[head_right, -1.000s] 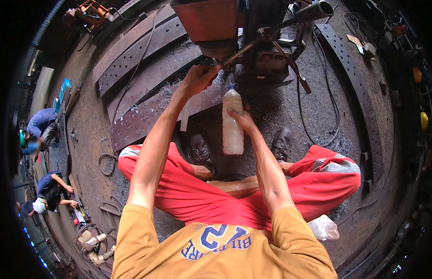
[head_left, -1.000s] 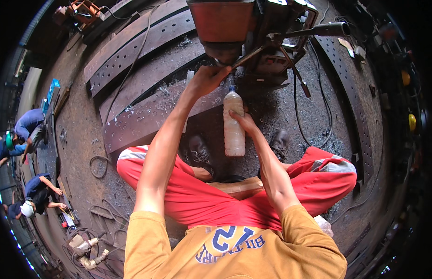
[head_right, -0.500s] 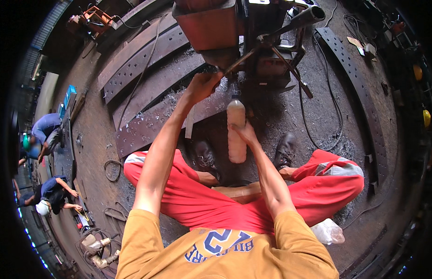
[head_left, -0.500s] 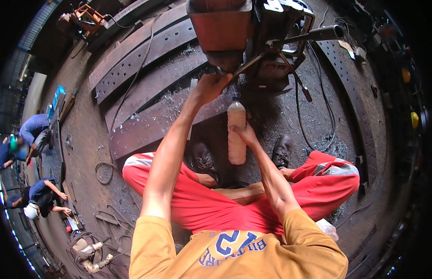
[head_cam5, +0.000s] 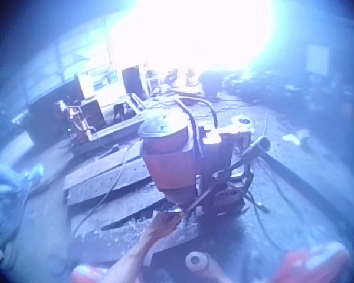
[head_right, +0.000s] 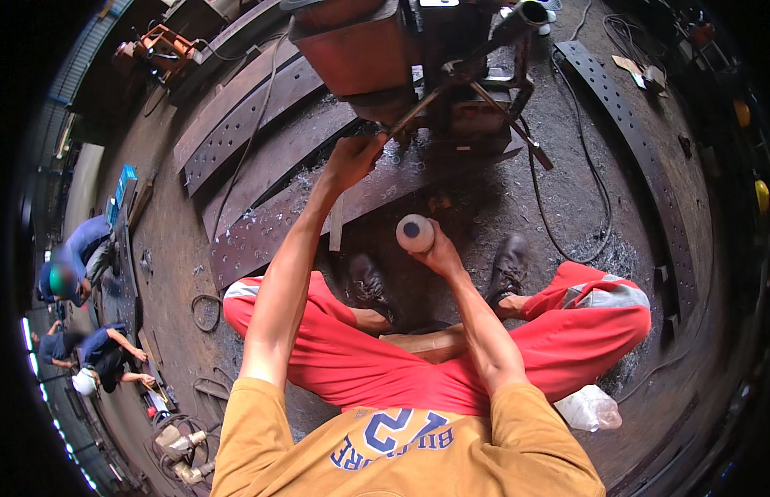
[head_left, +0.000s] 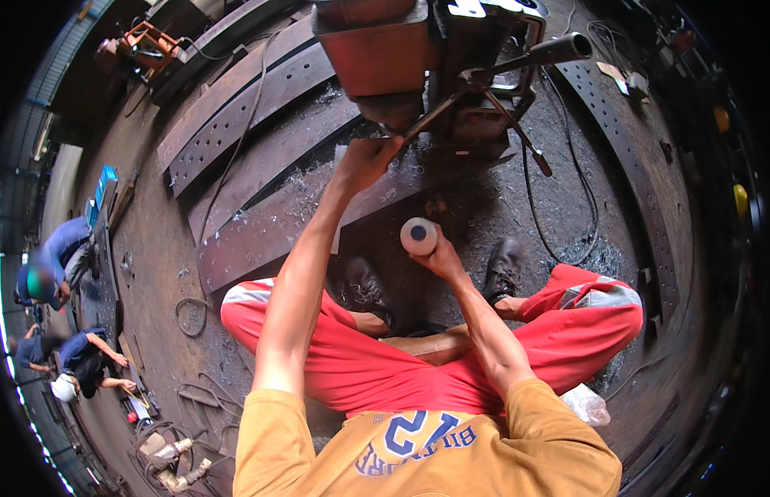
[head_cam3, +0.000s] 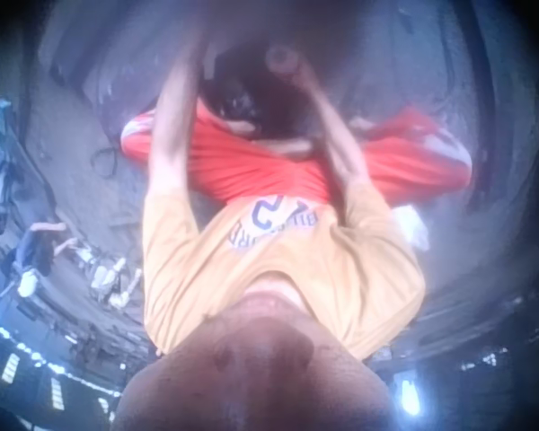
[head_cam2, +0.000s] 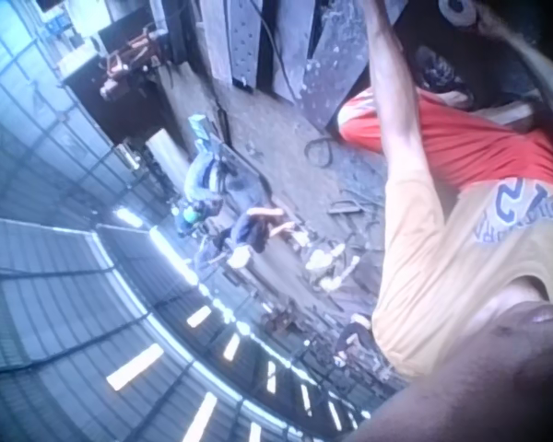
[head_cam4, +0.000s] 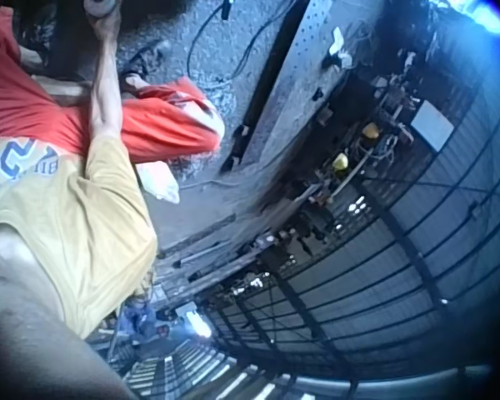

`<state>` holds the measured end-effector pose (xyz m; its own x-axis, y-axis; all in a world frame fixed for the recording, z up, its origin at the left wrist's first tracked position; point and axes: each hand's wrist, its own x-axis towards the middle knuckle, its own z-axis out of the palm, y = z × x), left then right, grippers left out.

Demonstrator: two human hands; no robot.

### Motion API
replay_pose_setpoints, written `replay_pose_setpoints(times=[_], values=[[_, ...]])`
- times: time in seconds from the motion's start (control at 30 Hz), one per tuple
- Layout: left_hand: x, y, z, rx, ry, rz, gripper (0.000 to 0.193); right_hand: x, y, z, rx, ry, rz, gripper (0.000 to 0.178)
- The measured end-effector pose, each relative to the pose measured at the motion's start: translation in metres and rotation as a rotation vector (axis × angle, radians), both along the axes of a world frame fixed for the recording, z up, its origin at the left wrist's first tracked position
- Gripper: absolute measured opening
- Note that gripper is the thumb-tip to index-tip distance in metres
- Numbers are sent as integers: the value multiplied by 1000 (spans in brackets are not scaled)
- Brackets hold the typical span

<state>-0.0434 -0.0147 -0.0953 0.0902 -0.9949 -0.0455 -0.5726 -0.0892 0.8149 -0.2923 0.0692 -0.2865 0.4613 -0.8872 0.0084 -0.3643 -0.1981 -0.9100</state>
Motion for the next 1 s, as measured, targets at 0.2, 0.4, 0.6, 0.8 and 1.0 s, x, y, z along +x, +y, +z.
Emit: replay_pose_setpoints(times=[0.2, 0.4, 0.6, 0.8, 1.0], values=[[9, 5, -6, 84, 52, 33, 63, -11, 2, -8, 40, 69, 121, 87], [4, 2, -4, 44, 28, 17, 62, -33, -68, -16, 72, 185, -139, 38], [3, 2, -9, 68, 67, 37, 60, -25, -184, 55, 0, -257, -671, 40], [4, 0, -6, 87, 86, 35, 60, -18, -235, 51, 102, -331, -661, 54], [-3, -4, -1, 63, 87, -14, 61, -21, -238, 48, 19, -284, -637, 59]])
